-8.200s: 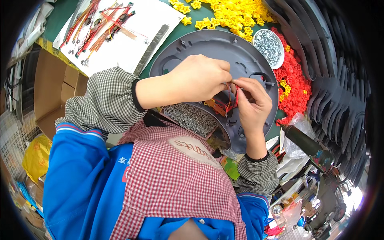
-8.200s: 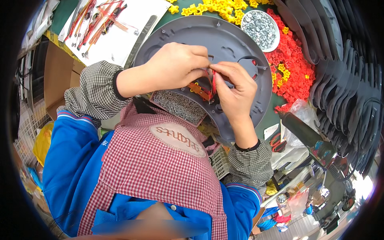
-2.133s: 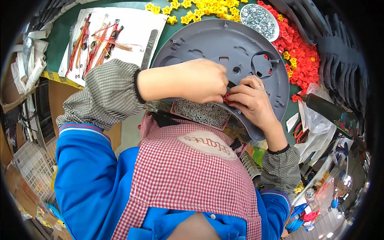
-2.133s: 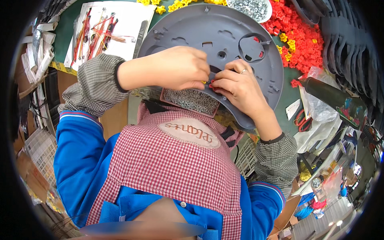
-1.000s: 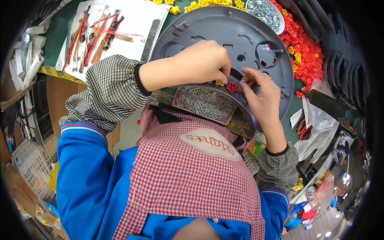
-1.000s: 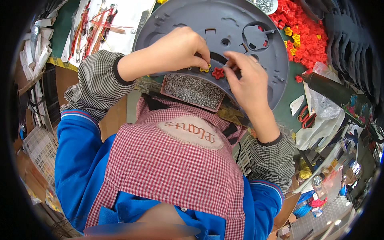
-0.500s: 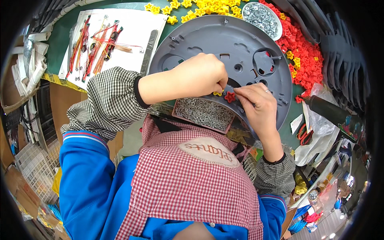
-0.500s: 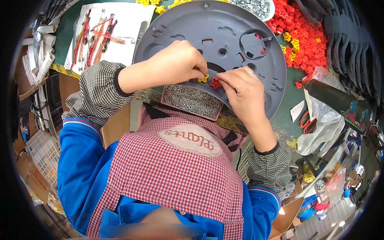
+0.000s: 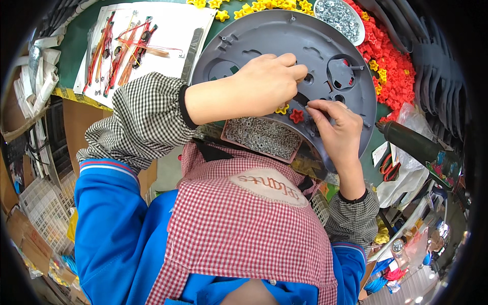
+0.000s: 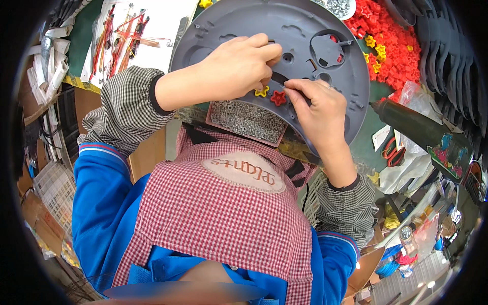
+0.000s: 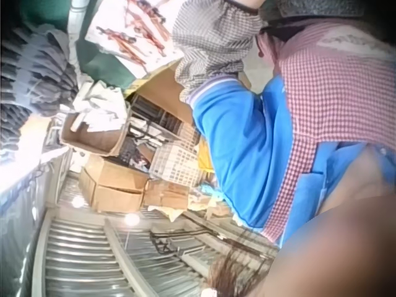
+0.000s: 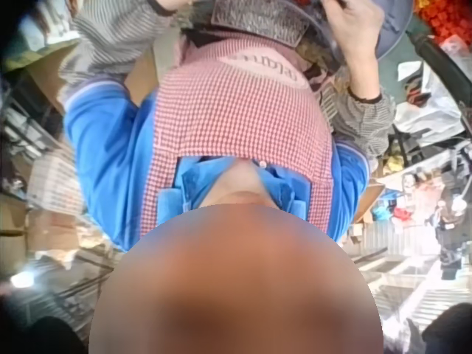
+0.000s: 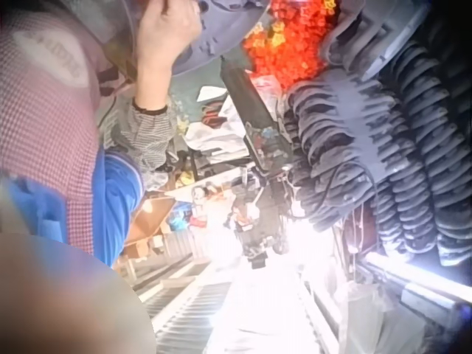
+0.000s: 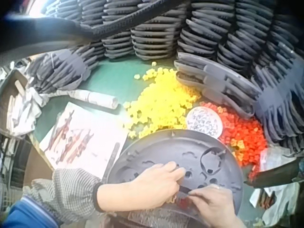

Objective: The person assembles small electronic components onto a grey plastic base, using a power drill to secure parts and attaching wires. They repeatedly place and fasten small star-shaped pieces and wire connectors into designated slots on the base.

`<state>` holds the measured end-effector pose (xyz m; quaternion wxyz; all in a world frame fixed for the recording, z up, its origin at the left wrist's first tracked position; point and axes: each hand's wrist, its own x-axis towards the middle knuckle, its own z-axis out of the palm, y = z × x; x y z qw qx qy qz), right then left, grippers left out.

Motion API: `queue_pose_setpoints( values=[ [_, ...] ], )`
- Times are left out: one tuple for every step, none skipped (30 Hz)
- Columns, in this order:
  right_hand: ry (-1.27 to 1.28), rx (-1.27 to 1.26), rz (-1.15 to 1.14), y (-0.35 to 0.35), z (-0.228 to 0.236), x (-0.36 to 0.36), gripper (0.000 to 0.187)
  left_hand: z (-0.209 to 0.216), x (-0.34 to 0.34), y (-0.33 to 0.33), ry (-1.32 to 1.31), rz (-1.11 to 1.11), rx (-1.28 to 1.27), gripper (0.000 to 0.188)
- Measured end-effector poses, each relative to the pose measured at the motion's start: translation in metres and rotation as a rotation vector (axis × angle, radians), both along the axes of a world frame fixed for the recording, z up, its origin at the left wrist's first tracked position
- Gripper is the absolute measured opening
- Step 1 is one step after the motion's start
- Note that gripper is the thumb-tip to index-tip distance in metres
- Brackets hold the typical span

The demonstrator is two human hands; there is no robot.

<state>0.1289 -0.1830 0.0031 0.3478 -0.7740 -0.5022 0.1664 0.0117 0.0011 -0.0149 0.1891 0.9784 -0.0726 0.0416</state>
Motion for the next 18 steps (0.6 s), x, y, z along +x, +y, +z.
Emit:
queue_pose_setpoints(
  values=[
    [-0.019, 0.001, -0.001, 0.0, 0.0, -0.001, 0.01, 0.0, 0.0, -0.001, -0.002, 0.004, -0.01, 0.009],
    [-0.038, 0.002, -0.001, 0.0, -0.001, -0.001, 0.009, -0.001, 0.0, -0.002, -0.004, 0.008, -0.019, 0.009],
    [-0.058, 0.001, -0.004, 0.0, -0.001, -0.001, 0.008, -0.001, 0.001, -0.002, -0.008, 0.009, -0.03, 0.009],
    [-0.11, -0.002, 0.063, 0.001, 0.0, 0.001, 0.008, 0.0, 0.001, -0.002, -0.001, 0.013, -0.036, 0.008],
    [-0.161, -0.005, 0.132, 0.003, 0.001, 0.005, 0.008, 0.002, 0.001, -0.002, 0.006, 0.017, -0.042, 0.008],
    [-0.213, -0.007, 0.201, 0.004, 0.001, 0.009, 0.009, 0.003, 0.001, -0.002, 0.013, 0.022, -0.047, 0.008],
    [-0.245, -0.036, 0.231, 0.006, -0.002, 0.012, 0.009, 0.003, 0.001, -0.003, 0.023, 0.03, -0.049, 0.008],
    [-0.277, -0.066, 0.262, 0.007, -0.004, 0.015, 0.01, 0.004, 0.002, -0.003, 0.033, 0.038, -0.051, 0.008],
    [-0.309, -0.097, 0.294, 0.008, -0.005, 0.016, 0.01, 0.004, 0.003, -0.004, 0.042, 0.047, -0.054, 0.008],
    [-0.272, -0.128, 0.3, 0.008, -0.004, 0.016, 0.011, 0.005, 0.002, -0.003, 0.057, 0.058, -0.089, 0.006],
    [-0.235, -0.159, 0.306, 0.007, -0.002, 0.015, 0.011, 0.006, 0.001, -0.002, 0.071, 0.069, -0.125, 0.005],
    [-0.195, -0.184, 0.315, 0.008, -0.001, 0.014, 0.012, 0.007, -0.002, -0.001, 0.089, 0.084, -0.155, 0.005],
    [-0.221, -0.19, 0.323, 0.009, -0.001, 0.014, 0.012, 0.008, -0.004, 0.0, 0.055, 0.114, -0.187, 0.006],
    [-0.247, -0.195, 0.332, 0.01, -0.001, 0.014, 0.012, 0.009, -0.007, 0.0, 0.021, 0.145, -0.218, 0.006],
    [-0.273, -0.206, 0.336, 0.01, 0.0, 0.014, 0.012, 0.01, -0.011, 0.0, -0.015, 0.172, -0.254, 0.006],
    [-0.272, -0.211, 0.326, 0.01, 0.0, 0.014, 0.012, 0.012, -0.017, 0.0, 0.004, 0.175, -0.268, 0.007],
    [-0.271, -0.214, 0.318, 0.01, -0.001, 0.014, 0.012, 0.015, -0.024, -0.001, 0.022, 0.18, -0.282, 0.007],
    [-0.267, -0.211, 0.315, 0.014, -0.002, 0.013, 0.012, 0.018, -0.032, 0.0, 0.043, 0.192, -0.29, 0.008]
  ],
)
